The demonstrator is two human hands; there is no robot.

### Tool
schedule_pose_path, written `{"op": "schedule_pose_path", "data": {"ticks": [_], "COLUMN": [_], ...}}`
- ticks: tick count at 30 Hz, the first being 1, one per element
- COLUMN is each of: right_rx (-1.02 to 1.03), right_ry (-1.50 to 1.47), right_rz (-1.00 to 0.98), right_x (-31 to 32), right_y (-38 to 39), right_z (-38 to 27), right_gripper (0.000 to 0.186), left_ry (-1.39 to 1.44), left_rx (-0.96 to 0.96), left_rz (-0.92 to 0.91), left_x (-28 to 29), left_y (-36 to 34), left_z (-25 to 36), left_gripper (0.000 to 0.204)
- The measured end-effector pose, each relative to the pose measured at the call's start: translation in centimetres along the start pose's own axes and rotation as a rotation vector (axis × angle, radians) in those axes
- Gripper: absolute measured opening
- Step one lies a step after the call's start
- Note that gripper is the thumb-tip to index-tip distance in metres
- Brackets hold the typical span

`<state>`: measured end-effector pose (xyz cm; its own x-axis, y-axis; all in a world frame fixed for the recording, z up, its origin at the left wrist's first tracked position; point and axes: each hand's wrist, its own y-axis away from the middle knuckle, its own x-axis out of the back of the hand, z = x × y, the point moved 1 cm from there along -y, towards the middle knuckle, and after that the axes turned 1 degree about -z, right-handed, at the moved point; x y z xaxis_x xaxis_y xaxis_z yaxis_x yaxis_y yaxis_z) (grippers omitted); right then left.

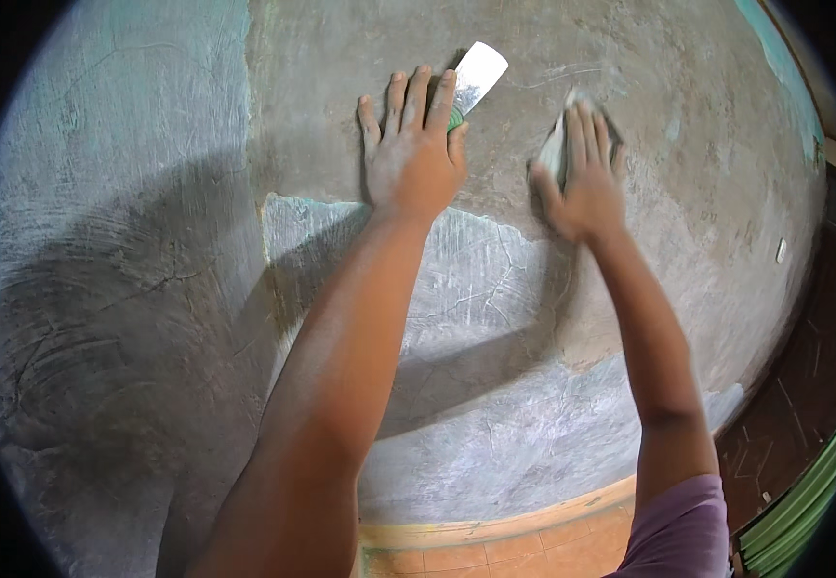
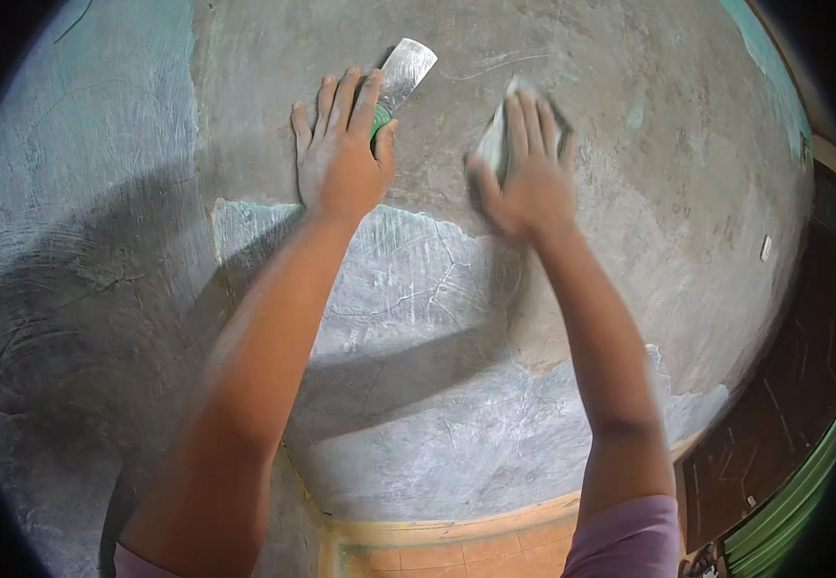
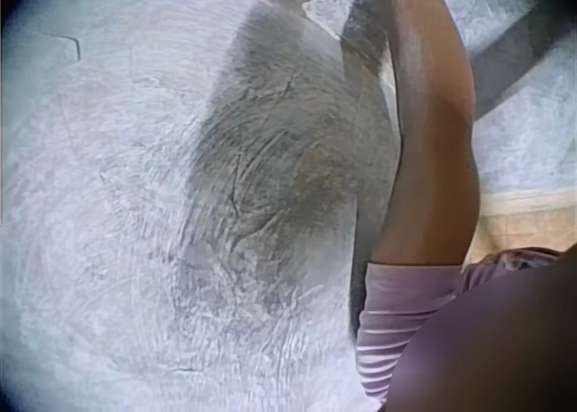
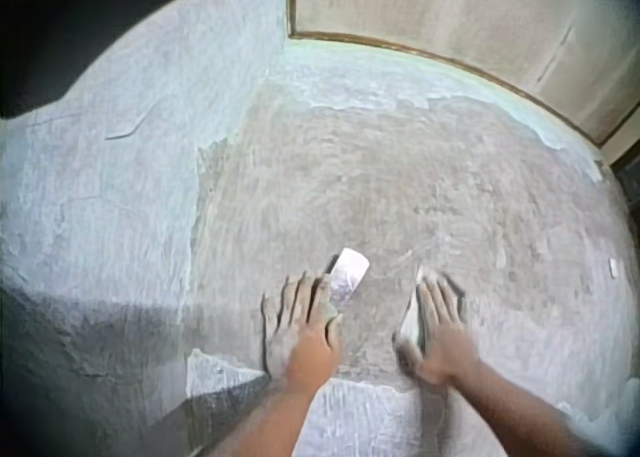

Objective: Scrape and sand a concrete wall to prepare it for repair or painting.

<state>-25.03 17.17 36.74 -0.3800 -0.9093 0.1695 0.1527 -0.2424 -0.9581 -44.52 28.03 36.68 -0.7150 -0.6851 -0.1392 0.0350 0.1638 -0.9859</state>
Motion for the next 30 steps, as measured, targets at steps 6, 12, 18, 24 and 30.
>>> {"op": "schedule_pose_path", "data": {"ticks": [6,12,18,24,30], "right_rx": [-0.065,-0.013,0.01,0.091,-0.005], "right_ry": [-0.098,0.0,-0.042,0.006,-0.046], "right_rz": [0.05,-0.037,-0.01,-0.078,0.063], "right_x": [-0.1,0.1,-0.3,0.5,-1.0], "right_y": [-0.6,-1.0,1.1,-0.1,-0.2], "right_z": [-0.5,0.6,-0.6,0.6,-0.9], "right_gripper": [0.085,0.084,0.084,0.087,0.085], "left_ry": [-0.001,-0.01,-0.006,0.012,0.031], "left_rx": [0.005,0.004,0.032,0.014,0.024], "left_rz": [0.012,0.018,-0.023,0.034,0.052], "left_x": [0.0,-0.2,0.3,0.0,0.1], "left_y": [0.1,0.1,0.0,0.0,0.0], "left_z": [-0.2,0.0,-0.1,0.2,0.2], "left_gripper": [0.056,0.055,0.056,0.056,0.055]}}
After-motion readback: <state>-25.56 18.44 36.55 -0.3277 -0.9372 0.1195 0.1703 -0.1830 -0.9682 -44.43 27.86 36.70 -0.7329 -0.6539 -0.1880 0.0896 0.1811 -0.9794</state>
